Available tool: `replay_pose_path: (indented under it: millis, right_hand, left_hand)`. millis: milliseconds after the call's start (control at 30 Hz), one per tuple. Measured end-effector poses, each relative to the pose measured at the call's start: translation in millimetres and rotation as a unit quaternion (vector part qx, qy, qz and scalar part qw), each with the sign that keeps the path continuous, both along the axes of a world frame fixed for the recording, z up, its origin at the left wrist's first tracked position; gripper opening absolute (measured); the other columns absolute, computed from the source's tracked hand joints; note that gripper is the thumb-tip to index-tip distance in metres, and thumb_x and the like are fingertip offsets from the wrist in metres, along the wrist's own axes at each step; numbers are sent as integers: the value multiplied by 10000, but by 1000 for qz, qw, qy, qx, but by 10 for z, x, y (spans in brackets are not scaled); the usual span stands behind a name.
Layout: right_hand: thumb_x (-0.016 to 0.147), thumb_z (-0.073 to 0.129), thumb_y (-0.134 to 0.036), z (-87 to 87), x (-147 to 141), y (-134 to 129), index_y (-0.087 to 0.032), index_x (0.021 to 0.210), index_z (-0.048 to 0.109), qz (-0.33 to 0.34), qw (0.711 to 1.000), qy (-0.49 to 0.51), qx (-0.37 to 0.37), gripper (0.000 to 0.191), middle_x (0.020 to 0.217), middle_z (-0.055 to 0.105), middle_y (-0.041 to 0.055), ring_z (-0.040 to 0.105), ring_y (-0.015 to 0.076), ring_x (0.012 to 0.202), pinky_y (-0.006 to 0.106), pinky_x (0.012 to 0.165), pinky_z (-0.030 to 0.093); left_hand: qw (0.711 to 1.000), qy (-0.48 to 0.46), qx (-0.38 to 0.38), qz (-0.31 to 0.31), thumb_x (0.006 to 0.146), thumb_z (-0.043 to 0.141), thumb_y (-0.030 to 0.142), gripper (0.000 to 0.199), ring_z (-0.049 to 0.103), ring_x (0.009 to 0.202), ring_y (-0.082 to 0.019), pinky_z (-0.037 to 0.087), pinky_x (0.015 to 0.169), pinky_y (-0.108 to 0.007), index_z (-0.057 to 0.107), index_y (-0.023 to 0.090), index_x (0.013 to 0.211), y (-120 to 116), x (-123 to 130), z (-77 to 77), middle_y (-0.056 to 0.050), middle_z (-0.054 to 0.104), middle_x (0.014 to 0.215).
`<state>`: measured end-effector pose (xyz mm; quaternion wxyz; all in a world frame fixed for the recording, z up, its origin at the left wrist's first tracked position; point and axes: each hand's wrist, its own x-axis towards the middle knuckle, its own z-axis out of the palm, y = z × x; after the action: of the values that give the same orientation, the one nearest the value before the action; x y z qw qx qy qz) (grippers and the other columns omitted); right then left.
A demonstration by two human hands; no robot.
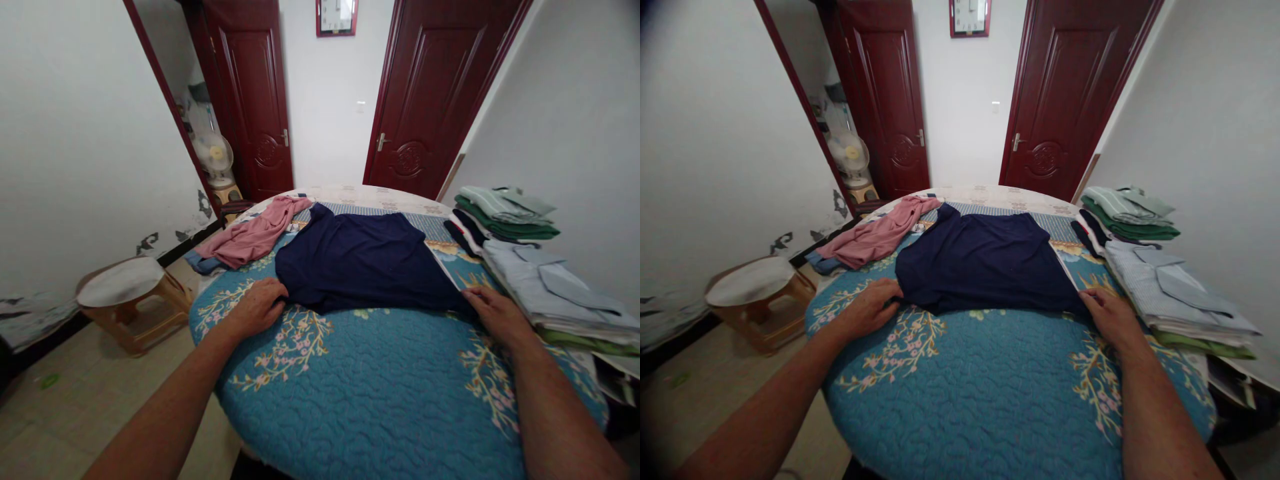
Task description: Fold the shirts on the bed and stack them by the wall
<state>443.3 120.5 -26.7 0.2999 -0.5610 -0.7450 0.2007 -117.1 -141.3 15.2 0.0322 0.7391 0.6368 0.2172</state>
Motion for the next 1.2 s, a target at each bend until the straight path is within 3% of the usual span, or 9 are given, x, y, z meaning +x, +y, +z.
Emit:
replay_pose_path:
  millis: [167,300,500,700,800,967,1100,1200]
  right_hand:
    - [884,588,-624,-56,31,34,-257,996,791,-15,999,-29,5,434,1056,805,80,721,329,1016,443,941,514]
    - [900,558,-608,-25,19,2,-249,1013,787,-47,998,-37,20,440,1005,795,88,712,315,948,422,870,511]
    - [919,534,-594,89,-75,-82,-198,1079,785,-94,994,36,34,495,966,782,99,693,295,913,400,835,515]
    - [939,531,-443,68,-59,-73,-215,987,765,-97,993,40,58,331,957,781,82,682,270,900,395,880,523]
    - [903,577,-377,105,-50,-120,-205,1061,770,-58,996,9,74,303,996,778,77,667,233,842,373,857,527]
    - [813,727,-302,195,-139,-237,-219,1136,777,110,990,-77,40,337,1068,760,61,671,213,876,332,854,529]
    - [815,651,-187,183,-252,-242,-217,930,749,110,983,-133,68,154,993,745,72,683,238,977,348,954,512]
    - [868,572,-211,194,-311,-228,-218,976,715,60,989,-69,116,179,1026,750,92,693,261,1023,377,976,515]
  left_hand:
    - [997,-37,-58,44,959,566,346,219,698,968,-273,531,938,-404,716,250,1086,-157,-10,42,-81,752,1031]
    - [997,-72,-21,32,939,535,322,365,682,1205,-296,508,1114,-448,720,254,1246,-160,-103,18,-101,752,1261]
    - [999,-41,-18,-2,700,537,183,678,660,1314,-346,461,1218,-561,751,339,1324,54,-393,-198,-71,745,1387]
    - [997,59,44,-25,720,532,147,714,622,1369,-337,449,1225,-577,685,394,1372,284,-583,-362,-15,668,1502]
    - [995,83,35,-42,729,545,152,710,621,1391,-320,459,1229,-533,660,377,1393,327,-628,-367,6,641,1535]
    - [997,64,39,-34,722,523,185,531,639,1378,-302,443,1253,-486,741,327,1186,366,-656,-396,9,708,1428]
    - [997,-38,66,-6,745,520,212,480,592,1441,-305,373,1298,-501,701,282,1184,382,-588,-300,-41,696,1454]
    - [990,-127,57,27,839,514,254,467,625,1397,-313,411,1263,-522,663,244,1281,407,-482,-137,-94,698,1454]
